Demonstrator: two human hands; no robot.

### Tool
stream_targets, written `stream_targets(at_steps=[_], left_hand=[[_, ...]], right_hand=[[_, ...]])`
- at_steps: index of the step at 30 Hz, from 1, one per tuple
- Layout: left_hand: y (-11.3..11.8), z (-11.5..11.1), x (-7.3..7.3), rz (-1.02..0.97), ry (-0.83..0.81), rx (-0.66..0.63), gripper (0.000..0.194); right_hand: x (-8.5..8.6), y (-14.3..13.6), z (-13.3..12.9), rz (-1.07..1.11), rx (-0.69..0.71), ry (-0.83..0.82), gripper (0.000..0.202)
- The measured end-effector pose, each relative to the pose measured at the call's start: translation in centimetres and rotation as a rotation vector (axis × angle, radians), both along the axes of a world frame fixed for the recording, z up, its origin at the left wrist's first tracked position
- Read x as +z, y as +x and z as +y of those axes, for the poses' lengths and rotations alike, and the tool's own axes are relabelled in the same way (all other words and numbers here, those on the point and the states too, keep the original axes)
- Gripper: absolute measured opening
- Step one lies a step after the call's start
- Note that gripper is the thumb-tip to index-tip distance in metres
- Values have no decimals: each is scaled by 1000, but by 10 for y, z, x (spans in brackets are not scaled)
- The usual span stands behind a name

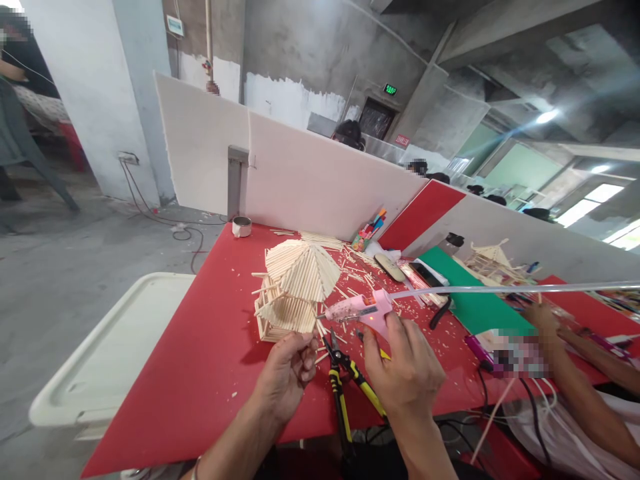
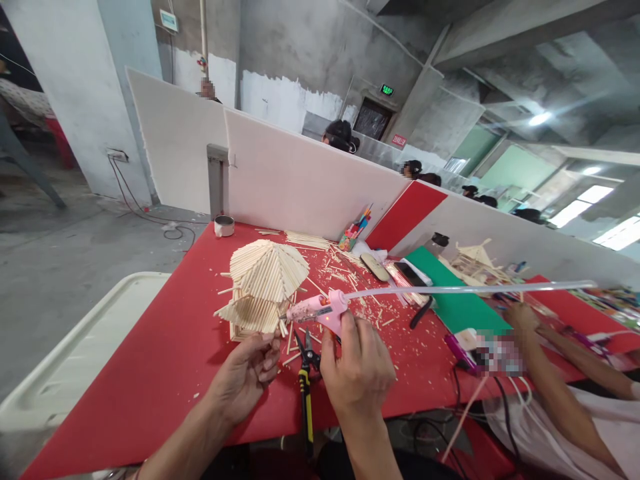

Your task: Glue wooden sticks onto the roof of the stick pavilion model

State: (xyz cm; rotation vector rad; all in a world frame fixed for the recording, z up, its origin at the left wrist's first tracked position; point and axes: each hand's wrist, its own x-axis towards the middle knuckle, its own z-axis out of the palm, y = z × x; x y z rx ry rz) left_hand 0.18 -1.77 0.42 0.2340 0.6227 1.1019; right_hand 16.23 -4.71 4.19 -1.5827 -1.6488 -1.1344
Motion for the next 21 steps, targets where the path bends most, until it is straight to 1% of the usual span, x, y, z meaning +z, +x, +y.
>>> stream_targets(at_steps=[8, 15, 21], left_hand=[[1, -1, 0, 3, -9, 1, 26], [-1, -1, -4, 0, 8, -4, 24], [-1, -1, -2, 0, 4, -9, 18]], right_hand=[[0, 0, 1, -3, 6, 5, 26], [-1, -1, 0, 6, 4, 16, 26], [-2, -1, 2, 12, 10, 22, 27]])
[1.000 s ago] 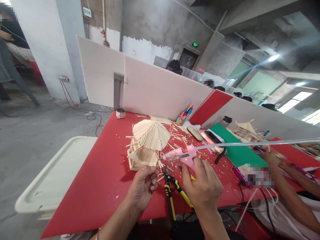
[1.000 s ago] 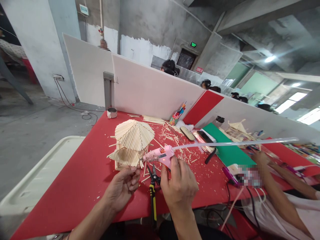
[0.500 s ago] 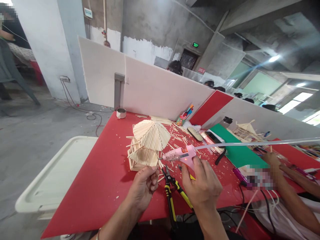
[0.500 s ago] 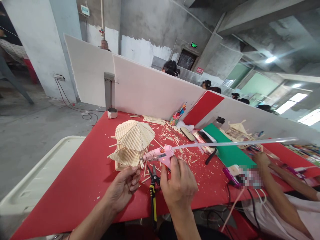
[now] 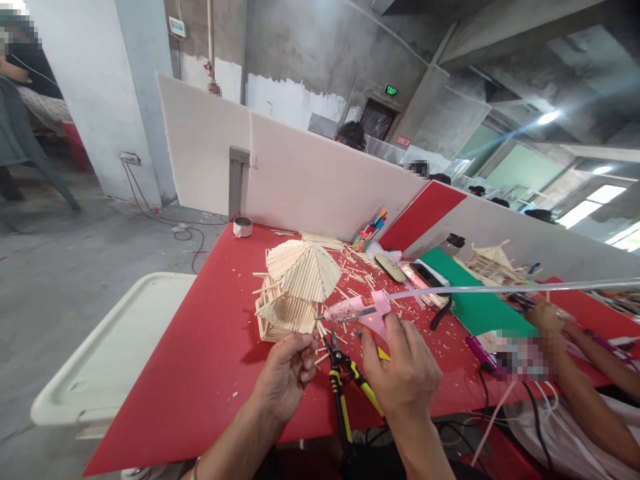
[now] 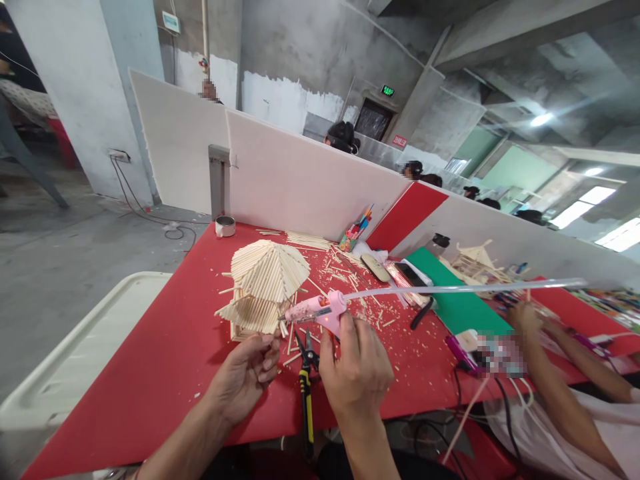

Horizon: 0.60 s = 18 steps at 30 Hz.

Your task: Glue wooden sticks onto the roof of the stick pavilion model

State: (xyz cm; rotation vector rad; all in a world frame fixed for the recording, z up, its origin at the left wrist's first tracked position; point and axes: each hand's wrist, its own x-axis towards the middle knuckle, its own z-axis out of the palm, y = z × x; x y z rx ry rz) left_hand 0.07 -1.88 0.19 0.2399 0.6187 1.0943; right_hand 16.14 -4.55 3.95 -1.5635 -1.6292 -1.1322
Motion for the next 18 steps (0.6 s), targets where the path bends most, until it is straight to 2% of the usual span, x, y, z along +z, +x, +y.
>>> stream_targets(at_steps=[18], left_hand=[[1, 2, 1, -4, 10, 17, 18]], right_hand=[[0, 2, -1, 2, -9, 3, 28]])
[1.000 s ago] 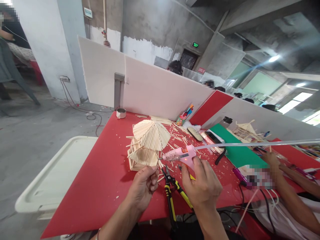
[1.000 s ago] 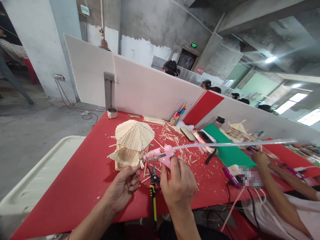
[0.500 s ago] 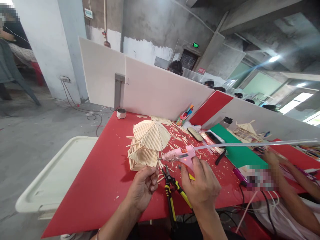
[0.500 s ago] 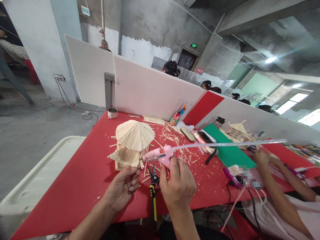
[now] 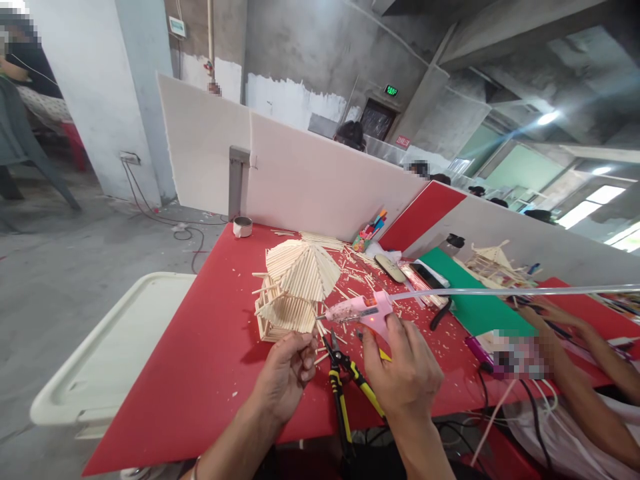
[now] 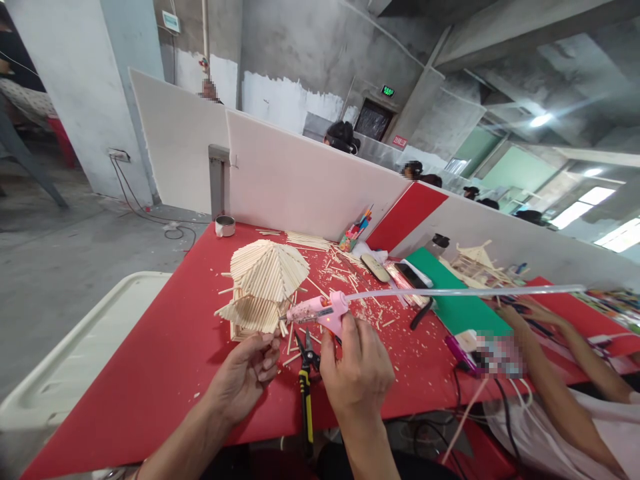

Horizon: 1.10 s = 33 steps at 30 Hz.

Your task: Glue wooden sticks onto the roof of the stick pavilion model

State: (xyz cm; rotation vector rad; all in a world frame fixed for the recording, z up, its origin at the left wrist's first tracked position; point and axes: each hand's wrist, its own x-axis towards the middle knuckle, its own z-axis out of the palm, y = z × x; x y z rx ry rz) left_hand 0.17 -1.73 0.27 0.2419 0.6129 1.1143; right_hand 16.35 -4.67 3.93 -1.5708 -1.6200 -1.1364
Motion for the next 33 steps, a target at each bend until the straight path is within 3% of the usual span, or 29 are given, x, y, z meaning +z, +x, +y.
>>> stream_targets(at_steps=[33], left_hand=[[-1, 0, -1, 6, 20, -2, 18]], right_hand=[[-2, 1, 1, 0, 6, 14, 29]])
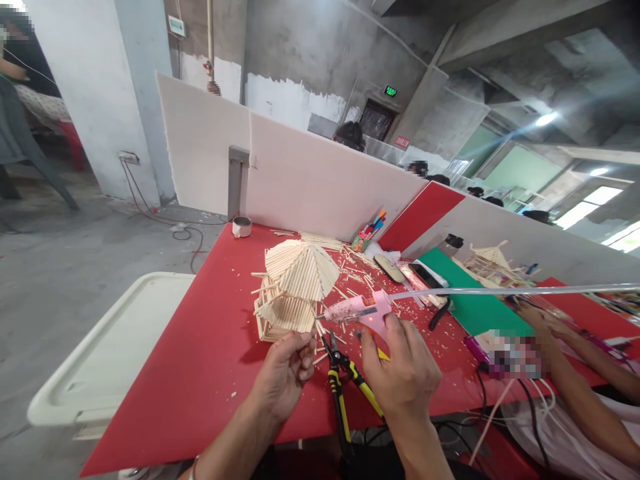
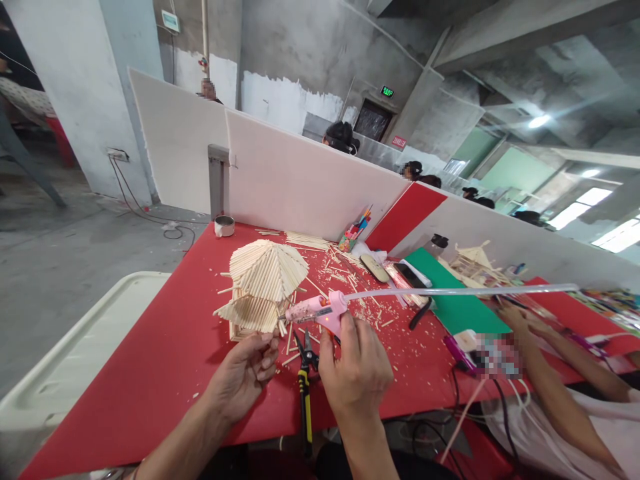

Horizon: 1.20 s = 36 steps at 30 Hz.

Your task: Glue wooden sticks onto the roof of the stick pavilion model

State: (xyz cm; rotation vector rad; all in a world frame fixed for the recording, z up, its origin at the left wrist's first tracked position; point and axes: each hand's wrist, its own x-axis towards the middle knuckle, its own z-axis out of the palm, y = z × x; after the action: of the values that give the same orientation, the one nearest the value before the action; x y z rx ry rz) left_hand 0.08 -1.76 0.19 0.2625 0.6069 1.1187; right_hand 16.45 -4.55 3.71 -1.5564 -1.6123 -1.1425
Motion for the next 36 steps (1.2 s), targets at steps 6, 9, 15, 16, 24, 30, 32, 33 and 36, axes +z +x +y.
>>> stream_targets(at_steps=[6, 9, 15, 16, 24, 30, 32, 33, 36], left_hand=[[0, 0, 0, 6, -17, -4, 17], [0, 0, 0, 8, -10, 0, 17], [-1, 0, -1, 13, -6, -6, 17], [-1, 0, -1, 13, -5, -7, 17], [0, 1, -2, 6, -2, -9, 18], [0, 1, -1, 3, -13, -5, 17], [-1, 0, -1, -1, -11, -2, 17], [-1, 0, -1, -2, -13, -1, 17], [-1, 0, -2, 1, -16, -4, 18]], right_hand=[[1, -1, 1, -12, 3, -2, 29], [1, -1, 1, -10, 5, -1, 28], [1, -1, 1, -11, 1, 1, 29], [0, -1, 1, -11, 1, 2, 28], [-1, 0, 1, -7, 8, -1, 29], [0, -1, 1, -4, 7, -3, 28], [0, -1, 1, -10, 4, 0, 28], [0, -1, 1, -14, 4, 3, 28], [0, -1, 0, -20, -2, 10, 28]])
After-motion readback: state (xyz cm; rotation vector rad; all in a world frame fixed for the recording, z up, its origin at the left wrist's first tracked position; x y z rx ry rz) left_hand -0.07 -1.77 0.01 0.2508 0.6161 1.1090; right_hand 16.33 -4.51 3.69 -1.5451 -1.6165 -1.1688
